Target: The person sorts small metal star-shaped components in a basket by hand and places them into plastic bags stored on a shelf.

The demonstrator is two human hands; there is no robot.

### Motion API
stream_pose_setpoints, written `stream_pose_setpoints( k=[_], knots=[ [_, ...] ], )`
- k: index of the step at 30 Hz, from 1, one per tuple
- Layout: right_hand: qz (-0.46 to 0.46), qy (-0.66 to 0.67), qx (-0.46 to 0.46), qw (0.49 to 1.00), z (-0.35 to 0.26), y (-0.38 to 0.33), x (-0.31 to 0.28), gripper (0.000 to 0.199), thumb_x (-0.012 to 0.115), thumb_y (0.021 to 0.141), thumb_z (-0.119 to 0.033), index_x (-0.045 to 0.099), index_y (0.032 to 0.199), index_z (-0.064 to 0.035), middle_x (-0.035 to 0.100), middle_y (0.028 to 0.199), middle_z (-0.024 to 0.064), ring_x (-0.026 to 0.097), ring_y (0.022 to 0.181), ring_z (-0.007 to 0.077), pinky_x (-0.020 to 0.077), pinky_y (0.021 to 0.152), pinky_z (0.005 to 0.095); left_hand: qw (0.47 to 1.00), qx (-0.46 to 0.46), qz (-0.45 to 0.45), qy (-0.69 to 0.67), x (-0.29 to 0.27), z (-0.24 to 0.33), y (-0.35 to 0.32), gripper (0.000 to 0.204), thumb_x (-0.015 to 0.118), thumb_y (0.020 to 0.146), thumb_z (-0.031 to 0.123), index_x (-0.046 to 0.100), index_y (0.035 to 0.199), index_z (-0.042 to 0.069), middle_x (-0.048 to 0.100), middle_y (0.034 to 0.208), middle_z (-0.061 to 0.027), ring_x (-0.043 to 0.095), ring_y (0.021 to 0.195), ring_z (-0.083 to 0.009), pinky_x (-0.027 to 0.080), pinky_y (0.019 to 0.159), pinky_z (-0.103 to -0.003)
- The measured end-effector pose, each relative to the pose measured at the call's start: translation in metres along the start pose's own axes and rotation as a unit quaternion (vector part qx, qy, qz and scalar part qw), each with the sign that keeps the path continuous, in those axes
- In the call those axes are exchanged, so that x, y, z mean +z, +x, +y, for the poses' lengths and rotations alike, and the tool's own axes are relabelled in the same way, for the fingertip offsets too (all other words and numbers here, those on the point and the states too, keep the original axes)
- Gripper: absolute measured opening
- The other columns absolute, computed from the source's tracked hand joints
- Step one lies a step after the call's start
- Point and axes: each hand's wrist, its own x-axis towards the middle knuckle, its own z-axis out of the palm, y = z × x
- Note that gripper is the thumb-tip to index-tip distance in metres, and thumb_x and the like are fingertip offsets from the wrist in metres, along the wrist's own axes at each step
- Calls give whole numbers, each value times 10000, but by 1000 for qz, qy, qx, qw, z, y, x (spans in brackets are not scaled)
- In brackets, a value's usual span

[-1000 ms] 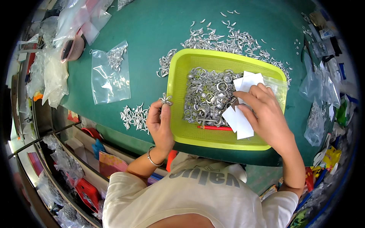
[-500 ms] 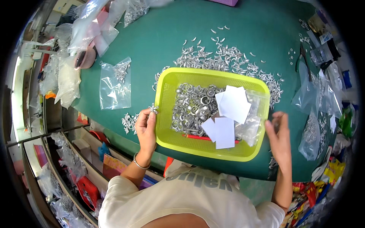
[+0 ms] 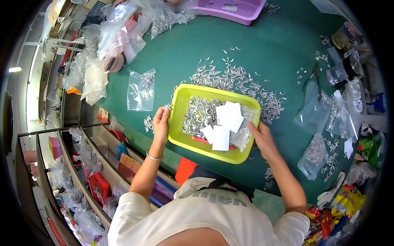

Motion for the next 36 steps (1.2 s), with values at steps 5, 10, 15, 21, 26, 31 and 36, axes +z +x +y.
stream_pose_setpoints(
  k=[5,10,15,21,26,31,36],
  knots=[
    [-4,50,91,995,-9,0,0,335,584,882,-214,562,1076,58,627,954,74,588,808,114,465,716,264,995,-37,-9,-97,5,27,-10,142,469,948,179,540,916,60,526,750,52,462,656,-8,394,580,-164],
    [1,39,69,997,3,1,-7,332,596,875,-229,585,1040,60,626,944,73,579,808,115,460,715,272,999,12,11,-50,17,51,-28,118,498,933,139,563,925,41,528,774,61,437,682,-2,373,593,-172],
    [40,-3,45,998,16,-10,-11,330,592,878,-226,592,1026,69,622,926,61,550,793,104,447,711,271,999,33,12,-17,23,65,-37,124,489,939,168,543,901,63,435,700,80,354,598,1,307,517,-159],
    [70,-65,41,995,9,-28,-8,306,589,877,-215,596,1005,62,621,903,57,533,774,96,437,697,266,996,3,33,-82,19,46,-45,131,474,945,177,509,863,81,396,680,79,327,584,-10,295,514,-165],
    [93,-30,50,994,-1,-37,-7,284,607,859,-186,601,999,61,626,893,65,557,780,114,450,687,279,995,18,8,-100,22,47,-46,144,467,948,183,486,844,86,386,699,64,340,620,-20,312,549,-173],
    [72,52,131,987,-25,-41,-21,284,620,829,-128,587,1043,55,634,941,99,610,832,185,494,700,340,984,-32,-9,-174,36,53,-45,137,466,947,191,494,865,84,374,703,57,349,643,-40,330,590,-193],
    [73,53,169,982,-33,-54,-39,320,609,825,-106,558,1098,51,620,1012,139,615,877,228,498,760,366,981,-60,-61,-172,52,61,-43,142,457,949,197,482,865,86,365,705,52,345,654,-56,335,609,-205]
  ],
)
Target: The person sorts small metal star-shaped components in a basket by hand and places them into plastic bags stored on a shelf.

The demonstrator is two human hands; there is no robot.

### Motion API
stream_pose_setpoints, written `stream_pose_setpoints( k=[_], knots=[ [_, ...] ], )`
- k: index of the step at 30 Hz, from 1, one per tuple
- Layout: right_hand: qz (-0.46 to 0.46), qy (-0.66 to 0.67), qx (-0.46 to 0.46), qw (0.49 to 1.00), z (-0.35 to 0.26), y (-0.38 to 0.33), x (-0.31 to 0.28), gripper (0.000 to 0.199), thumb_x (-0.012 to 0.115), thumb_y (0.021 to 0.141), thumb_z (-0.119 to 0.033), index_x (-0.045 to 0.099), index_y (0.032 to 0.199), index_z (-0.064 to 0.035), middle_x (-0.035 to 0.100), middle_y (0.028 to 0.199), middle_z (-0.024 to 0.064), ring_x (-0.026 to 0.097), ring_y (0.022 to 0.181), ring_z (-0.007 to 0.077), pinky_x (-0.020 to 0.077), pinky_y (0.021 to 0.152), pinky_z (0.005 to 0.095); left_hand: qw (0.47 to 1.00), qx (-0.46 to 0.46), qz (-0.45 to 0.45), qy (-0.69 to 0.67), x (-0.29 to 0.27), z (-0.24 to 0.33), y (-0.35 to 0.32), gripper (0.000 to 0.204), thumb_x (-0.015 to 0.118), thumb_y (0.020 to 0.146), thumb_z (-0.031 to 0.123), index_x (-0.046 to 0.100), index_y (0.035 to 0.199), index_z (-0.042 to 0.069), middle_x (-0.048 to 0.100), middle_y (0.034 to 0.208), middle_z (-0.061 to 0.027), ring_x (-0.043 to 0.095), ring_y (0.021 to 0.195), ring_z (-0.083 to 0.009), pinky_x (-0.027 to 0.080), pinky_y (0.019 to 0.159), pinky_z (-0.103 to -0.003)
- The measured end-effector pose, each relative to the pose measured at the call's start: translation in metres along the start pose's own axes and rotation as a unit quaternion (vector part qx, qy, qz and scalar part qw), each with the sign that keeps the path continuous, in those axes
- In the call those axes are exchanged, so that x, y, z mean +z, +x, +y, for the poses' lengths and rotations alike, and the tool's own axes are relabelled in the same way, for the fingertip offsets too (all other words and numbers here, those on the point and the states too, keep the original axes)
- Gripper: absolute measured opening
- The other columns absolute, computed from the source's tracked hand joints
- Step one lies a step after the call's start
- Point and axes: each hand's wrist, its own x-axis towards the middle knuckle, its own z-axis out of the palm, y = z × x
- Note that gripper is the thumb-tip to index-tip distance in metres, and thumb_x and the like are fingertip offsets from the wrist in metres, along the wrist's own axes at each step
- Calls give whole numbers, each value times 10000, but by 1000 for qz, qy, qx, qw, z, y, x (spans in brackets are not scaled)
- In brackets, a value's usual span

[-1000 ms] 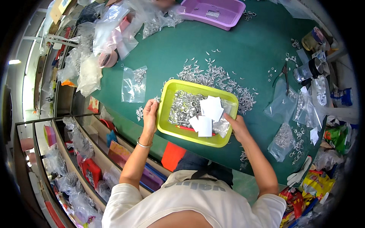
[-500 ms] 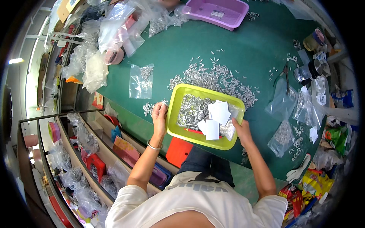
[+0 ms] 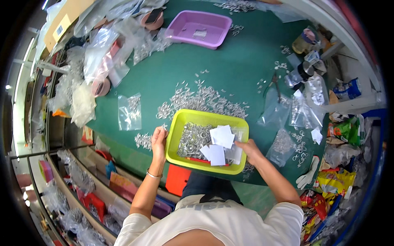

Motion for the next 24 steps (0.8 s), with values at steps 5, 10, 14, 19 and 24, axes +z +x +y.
stream_pose_setpoints(
  k=[5,10,14,19,24],
  knots=[
    [35,52,-55,996,-16,-30,-15,303,568,840,-93,541,1088,79,614,1008,151,612,884,235,495,773,363,995,-49,-57,-61,33,9,24,121,455,948,200,465,871,108,415,742,36,428,700,-70,383,651,-211],
    [86,90,-116,985,-26,-40,-26,282,577,848,-127,554,1053,65,619,976,134,610,855,208,487,770,335,989,-45,-101,-97,60,7,59,142,448,951,204,465,853,103,433,743,29,436,700,-68,389,638,-210],
    [110,112,-176,972,-22,-28,-32,281,586,851,-145,564,1039,62,621,961,113,599,839,177,467,762,300,994,-62,-90,-11,69,-1,72,164,445,954,217,477,840,103,435,697,36,416,620,-52,377,568,-198],
    [62,41,-186,980,-25,14,-48,278,591,854,-163,580,1021,59,615,934,75,563,827,133,442,742,277,997,-41,-25,68,72,-18,80,174,427,953,192,489,819,99,450,679,45,389,585,-36,353,528,-192],
    [60,-11,-168,984,-28,45,-50,278,589,858,-178,588,1013,53,615,923,60,546,807,120,433,727,269,996,-19,25,79,66,-41,89,187,425,957,220,479,836,88,409,693,54,339,619,-37,317,550,-206]
  ],
)
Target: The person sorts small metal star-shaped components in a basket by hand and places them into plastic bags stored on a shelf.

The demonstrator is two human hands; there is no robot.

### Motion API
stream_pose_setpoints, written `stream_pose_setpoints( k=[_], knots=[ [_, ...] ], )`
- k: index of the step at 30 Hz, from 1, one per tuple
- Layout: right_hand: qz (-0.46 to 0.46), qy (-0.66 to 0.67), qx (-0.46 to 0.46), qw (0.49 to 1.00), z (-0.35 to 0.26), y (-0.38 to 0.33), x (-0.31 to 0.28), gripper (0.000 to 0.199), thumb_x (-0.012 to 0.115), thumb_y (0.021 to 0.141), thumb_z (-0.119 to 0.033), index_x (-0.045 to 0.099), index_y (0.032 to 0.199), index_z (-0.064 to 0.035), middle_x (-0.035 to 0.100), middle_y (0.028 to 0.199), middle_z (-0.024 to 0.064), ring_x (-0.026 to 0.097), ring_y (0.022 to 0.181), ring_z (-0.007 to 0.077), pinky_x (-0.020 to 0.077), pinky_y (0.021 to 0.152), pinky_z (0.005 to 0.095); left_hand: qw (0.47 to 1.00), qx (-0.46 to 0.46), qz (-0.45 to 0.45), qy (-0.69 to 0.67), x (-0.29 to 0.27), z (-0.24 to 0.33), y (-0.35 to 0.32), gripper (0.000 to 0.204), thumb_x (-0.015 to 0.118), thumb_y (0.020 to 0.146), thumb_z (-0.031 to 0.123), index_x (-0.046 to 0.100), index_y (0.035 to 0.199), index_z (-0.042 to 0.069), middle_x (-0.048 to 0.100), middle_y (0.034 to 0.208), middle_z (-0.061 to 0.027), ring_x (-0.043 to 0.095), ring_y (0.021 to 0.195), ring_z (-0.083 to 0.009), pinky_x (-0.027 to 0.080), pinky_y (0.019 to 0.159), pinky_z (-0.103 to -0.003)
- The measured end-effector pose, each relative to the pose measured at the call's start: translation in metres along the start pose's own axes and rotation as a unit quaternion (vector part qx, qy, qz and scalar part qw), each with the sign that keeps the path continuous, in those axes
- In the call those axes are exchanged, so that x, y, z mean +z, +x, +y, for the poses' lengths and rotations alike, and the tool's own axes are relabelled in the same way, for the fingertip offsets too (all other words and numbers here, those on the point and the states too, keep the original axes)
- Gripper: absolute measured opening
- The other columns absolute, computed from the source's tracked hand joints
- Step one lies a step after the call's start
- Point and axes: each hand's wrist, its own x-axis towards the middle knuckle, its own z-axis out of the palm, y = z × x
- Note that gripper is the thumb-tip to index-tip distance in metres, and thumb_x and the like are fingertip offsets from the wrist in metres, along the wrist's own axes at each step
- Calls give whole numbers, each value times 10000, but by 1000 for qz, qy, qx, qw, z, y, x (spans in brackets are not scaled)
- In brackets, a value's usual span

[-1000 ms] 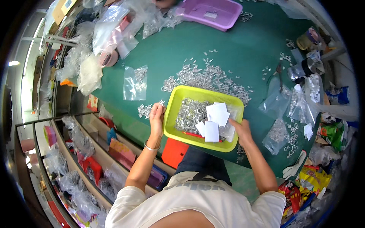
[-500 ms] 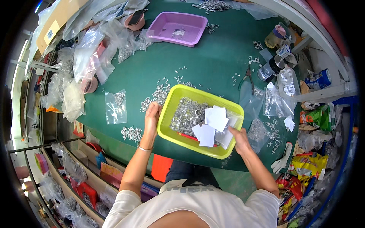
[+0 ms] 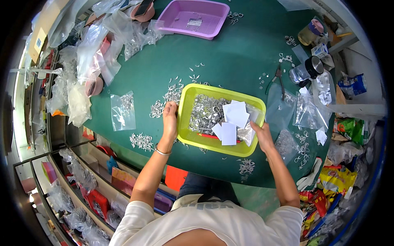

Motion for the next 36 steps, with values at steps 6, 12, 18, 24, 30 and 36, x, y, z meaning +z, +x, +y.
stream_pose_setpoints(
  k=[6,12,18,24,30,36],
  knots=[
    [19,-109,22,994,6,19,-7,324,568,880,-229,573,1050,46,632,880,98,565,790,160,435,728,287,999,22,22,36,0,-23,11,198,413,959,218,491,865,63,410,709,46,333,643,-43,317,579,-205],
    [237,-447,-349,789,-49,4,27,234,600,839,-134,571,1038,-15,564,845,154,548,770,345,440,707,373,995,1,60,80,0,-26,8,193,420,952,191,489,835,54,391,690,43,321,618,-45,308,550,-211],
    [79,-546,-380,742,-47,44,93,80,640,753,-83,626,800,-20,573,774,125,567,734,288,419,709,395,997,-10,47,68,6,-19,4,186,442,949,201,497,812,88,388,683,70,304,609,-23,273,530,-192],
    [79,-562,-314,761,-27,58,94,83,665,735,-117,626,747,-45,589,686,105,565,666,264,404,733,379,995,-21,51,81,5,-20,5,175,436,947,195,491,827,80,388,671,62,311,589,-25,282,511,-199],
    [40,-252,-158,954,-34,34,83,109,618,822,-115,592,773,-22,520,652,-3,449,598,85,373,633,247,995,-13,54,81,4,-24,6,171,424,944,179,488,846,54,384,661,46,316,577,-36,295,501,-210],
    [12,-65,-66,996,-35,21,69,137,526,904,-120,592,855,-11,509,717,-52,401,625,23,317,567,174,993,4,80,83,7,-22,7,168,432,944,161,495,845,41,395,667,47,309,578,-34,285,497,-208]
  ],
)
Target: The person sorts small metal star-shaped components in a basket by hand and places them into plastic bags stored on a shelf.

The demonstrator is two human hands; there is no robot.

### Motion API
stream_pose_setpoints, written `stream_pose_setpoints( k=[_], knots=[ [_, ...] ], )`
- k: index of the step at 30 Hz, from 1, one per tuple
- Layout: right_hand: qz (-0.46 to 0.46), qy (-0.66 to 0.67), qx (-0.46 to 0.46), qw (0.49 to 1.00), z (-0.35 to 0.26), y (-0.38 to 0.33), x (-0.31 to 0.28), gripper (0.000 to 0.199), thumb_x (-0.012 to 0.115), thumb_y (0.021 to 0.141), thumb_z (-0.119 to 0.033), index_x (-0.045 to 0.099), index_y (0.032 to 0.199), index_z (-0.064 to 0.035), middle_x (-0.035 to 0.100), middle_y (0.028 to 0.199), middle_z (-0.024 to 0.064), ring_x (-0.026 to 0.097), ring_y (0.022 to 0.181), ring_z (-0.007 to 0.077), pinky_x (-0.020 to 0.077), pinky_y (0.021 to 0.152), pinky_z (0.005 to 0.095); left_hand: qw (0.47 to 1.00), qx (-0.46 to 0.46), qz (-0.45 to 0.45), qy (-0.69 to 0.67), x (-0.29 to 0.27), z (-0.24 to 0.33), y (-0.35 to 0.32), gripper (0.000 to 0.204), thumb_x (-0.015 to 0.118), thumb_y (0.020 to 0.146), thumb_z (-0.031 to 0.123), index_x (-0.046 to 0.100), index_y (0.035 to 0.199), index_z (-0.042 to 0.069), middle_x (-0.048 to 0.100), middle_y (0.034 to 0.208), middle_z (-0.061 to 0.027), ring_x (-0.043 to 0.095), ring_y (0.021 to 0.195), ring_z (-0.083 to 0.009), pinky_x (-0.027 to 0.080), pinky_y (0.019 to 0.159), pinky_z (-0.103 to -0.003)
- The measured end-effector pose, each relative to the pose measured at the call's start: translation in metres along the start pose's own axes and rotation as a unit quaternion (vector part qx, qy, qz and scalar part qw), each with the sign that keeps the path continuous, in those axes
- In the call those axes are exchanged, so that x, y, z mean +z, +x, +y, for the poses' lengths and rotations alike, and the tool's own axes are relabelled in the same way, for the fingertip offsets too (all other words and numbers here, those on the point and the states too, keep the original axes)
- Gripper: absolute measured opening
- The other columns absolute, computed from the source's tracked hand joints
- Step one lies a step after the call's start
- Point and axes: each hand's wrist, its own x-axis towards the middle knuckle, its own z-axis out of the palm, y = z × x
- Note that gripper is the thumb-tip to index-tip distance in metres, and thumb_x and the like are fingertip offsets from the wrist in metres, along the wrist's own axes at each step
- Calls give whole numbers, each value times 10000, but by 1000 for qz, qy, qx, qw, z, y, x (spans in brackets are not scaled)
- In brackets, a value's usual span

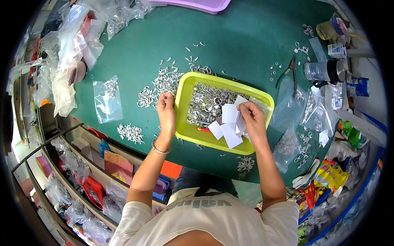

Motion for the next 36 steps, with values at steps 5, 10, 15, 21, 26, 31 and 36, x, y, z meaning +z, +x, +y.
stream_pose_setpoints(
  k=[5,10,15,21,26,31,36],
  knots=[
    [10,114,16,993,-7,-4,-7,132,530,900,-141,581,849,-30,479,693,-54,377,590,31,306,546,186,992,92,54,64,2,15,-10,129,467,923,107,520,864,6,426,662,31,337,577,-40,291,491,-209],
    [-12,297,3,955,-13,-17,-17,110,472,920,-139,499,868,-46,455,747,9,386,626,81,303,555,211,977,164,7,135,5,28,-35,103,507,906,93,537,886,-4,444,668,24,352,584,-38,288,488,-203],
    [-49,280,-26,958,-21,-34,-34,84,429,892,-86,472,877,-16,441,728,53,403,613,124,327,563,226,997,69,19,32,0,23,-38,96,525,900,94,545,879,3,438,714,25,352,614,-32,294,516,-195],
    [-74,390,8,918,0,-39,-60,82,440,835,-64,477,882,-7,458,744,67,413,598,129,328,550,228,993,108,12,37,-8,18,-26,96,534,898,97,550,860,10,438,748,34,346,640,-34,297,542,-196],
    [131,283,36,949,10,-44,-61,161,468,864,-106,513,979,-3,441,750,14,396,588,96,316,541,221,992,109,39,49,-5,8,-21,116,537,909,137,557,861,33,446,719,74,324,621,-9,266,530,-183],
    [126,86,77,985,33,-48,-69,264,563,885,-222,523,1031,-6,455,738,-22,392,592,62,295,520,210,998,55,30,25,2,19,-14,144,512,917,156,562,857,34,426,670,70,318,581,-10,259,498,-184],
    [191,-97,-32,976,55,-44,-61,289,644,843,-228,554,1004,-5,475,729,-20,425,627,60,354,560,214,999,33,21,36,1,14,-9,160,506,912,158,560,858,17,430,659,52,338,588,-19,285,499,-199]
  ],
)
